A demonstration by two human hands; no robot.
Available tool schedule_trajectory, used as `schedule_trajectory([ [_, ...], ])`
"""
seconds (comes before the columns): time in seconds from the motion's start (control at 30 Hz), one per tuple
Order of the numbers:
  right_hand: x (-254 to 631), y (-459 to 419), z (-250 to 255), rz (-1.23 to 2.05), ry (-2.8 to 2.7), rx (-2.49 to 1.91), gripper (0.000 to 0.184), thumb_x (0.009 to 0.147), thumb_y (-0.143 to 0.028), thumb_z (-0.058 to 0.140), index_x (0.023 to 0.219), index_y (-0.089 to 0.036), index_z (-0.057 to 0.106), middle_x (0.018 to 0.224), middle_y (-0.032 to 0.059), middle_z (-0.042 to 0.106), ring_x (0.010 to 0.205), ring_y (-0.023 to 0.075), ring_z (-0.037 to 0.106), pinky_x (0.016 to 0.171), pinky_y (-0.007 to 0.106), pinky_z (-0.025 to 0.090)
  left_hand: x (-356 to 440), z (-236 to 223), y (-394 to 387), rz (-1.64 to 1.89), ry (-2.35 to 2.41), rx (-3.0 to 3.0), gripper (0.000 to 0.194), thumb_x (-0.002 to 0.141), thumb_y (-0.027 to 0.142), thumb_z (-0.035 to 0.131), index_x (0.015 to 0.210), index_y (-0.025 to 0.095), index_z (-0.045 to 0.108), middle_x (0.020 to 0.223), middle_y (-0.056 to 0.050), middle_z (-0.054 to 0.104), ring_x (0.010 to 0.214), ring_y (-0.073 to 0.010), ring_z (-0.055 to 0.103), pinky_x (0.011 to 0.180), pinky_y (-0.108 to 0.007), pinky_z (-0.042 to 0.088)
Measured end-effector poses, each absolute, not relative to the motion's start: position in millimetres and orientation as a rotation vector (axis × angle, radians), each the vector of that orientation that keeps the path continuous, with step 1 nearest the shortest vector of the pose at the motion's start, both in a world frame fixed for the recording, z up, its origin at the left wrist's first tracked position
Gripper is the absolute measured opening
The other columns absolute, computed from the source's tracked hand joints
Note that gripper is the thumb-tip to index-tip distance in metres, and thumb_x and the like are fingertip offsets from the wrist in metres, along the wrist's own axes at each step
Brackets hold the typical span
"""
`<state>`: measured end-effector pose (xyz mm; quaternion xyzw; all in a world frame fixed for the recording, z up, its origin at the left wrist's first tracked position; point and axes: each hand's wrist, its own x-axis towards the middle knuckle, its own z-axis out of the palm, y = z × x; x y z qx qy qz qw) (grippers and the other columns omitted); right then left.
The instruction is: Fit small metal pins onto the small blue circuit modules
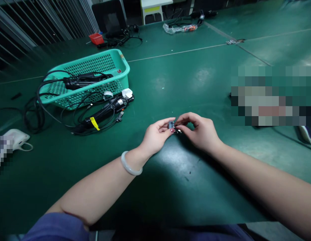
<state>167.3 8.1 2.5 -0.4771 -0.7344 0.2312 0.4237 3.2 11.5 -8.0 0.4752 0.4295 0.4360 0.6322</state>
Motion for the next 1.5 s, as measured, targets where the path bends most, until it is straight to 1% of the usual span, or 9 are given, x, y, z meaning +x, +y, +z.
schedule_trajectory([
  [0.1,167,10,-1,0.749,-1.692,-1.161,0.011,0.076,-0.017,0.064,0.086,-0.022,0.06,0.083,0.0009,0.069,0.076,0.0153,0.066,0.077,0.031,0.053,3,-9,11,1.005,1.001,1.124,0.044,0.07,0.015,0.071,0.113,0.013,0.064,0.099,-0.009,0.073,0.089,-0.0158,0.067,0.093,-0.036,0.049],
  [0.23,167,13,-5,0.972,-1.5,-1.135,0.018,0.072,-0.021,0.07,0.085,-0.021,0.058,0.08,0.0015,0.07,0.079,0.0168,0.068,0.082,0.034,0.053,4,-10,10,1.016,1.009,1.129,0.047,0.069,0.017,0.071,0.115,0.013,0.064,0.104,-0.01,0.072,0.093,-0.0182,0.068,0.095,-0.038,0.049],
  [0.37,165,14,-1,1.109,-1.354,-1.158,0.024,0.065,-0.023,0.074,0.082,-0.02,0.057,0.074,0.0011,0.07,0.074,0.0163,0.068,0.079,0.034,0.054,4,-10,8,1.027,0.994,1.115,0.049,0.07,0.018,0.07,0.119,0.015,0.062,0.11,-0.01,0.071,0.1,-0.0202,0.067,0.099,-0.039,0.048],
  [0.53,163,15,0,1.218,-1.211,-1.136,0.029,0.061,-0.024,0.077,0.08,-0.02,0.056,0.07,-0.0007,0.07,0.069,0.0138,0.067,0.075,0.031,0.054,5,-8,5,1.013,0.997,1.126,0.049,0.071,0.019,0.07,0.119,0.015,0.062,0.116,-0.01,0.068,0.107,-0.0217,0.065,0.103,-0.04,0.046],
  [0.67,163,15,-1,1.212,-1.224,-1.147,0.03,0.06,-0.024,0.078,0.081,-0.02,0.056,0.071,-0.0009,0.069,0.068,0.0136,0.066,0.073,0.03,0.054,5,-7,5,1.015,1.003,1.126,0.048,0.071,0.017,0.069,0.119,0.015,0.062,0.117,-0.01,0.068,0.108,-0.0215,0.065,0.104,-0.04,0.045],
  [0.9,164,14,0,1.123,-1.331,-1.141,0.028,0.064,-0.024,0.075,0.084,-0.021,0.055,0.074,0.0003,0.069,0.072,0.0157,0.067,0.079,0.034,0.053,5,-7,5,1.027,1.01,1.158,0.046,0.072,0.02,0.068,0.118,0.016,0.063,0.115,-0.009,0.069,0.105,-0.0205,0.066,0.103,-0.039,0.046],
  [1.17,162,10,-1,0.973,-1.446,-1.145,0.022,0.071,-0.024,0.071,0.086,-0.021,0.055,0.079,0.0015,0.067,0.076,0.0162,0.065,0.075,0.034,0.052,3,-8,6,1.022,1.043,1.258,0.048,0.074,0.022,0.067,0.121,0.015,0.06,0.115,-0.008,0.069,0.104,-0.0193,0.066,0.101,-0.036,0.047],
  [1.33,164,10,-1,0.924,-1.543,-1.132,0.023,0.073,-0.025,0.07,0.09,-0.022,0.054,0.081,0.0007,0.067,0.078,0.0157,0.065,0.077,0.033,0.052,1,-7,4,1.04,1.098,1.361,0.042,0.076,0.024,0.065,0.118,0.017,0.063,0.121,-0.008,0.066,0.106,-0.0192,0.065,0.1,-0.034,0.048],
  [1.5,166,11,-2,0.896,-1.586,-1.128,0.023,0.074,-0.024,0.068,0.092,-0.022,0.053,0.081,0.0014,0.067,0.078,0.0161,0.065,0.078,0.034,0.052,0,-6,1,1.052,1.123,1.425,0.038,0.078,0.026,0.064,0.115,0.018,0.065,0.12,-0.008,0.067,0.106,-0.0192,0.065,0.101,-0.034,0.047],
])
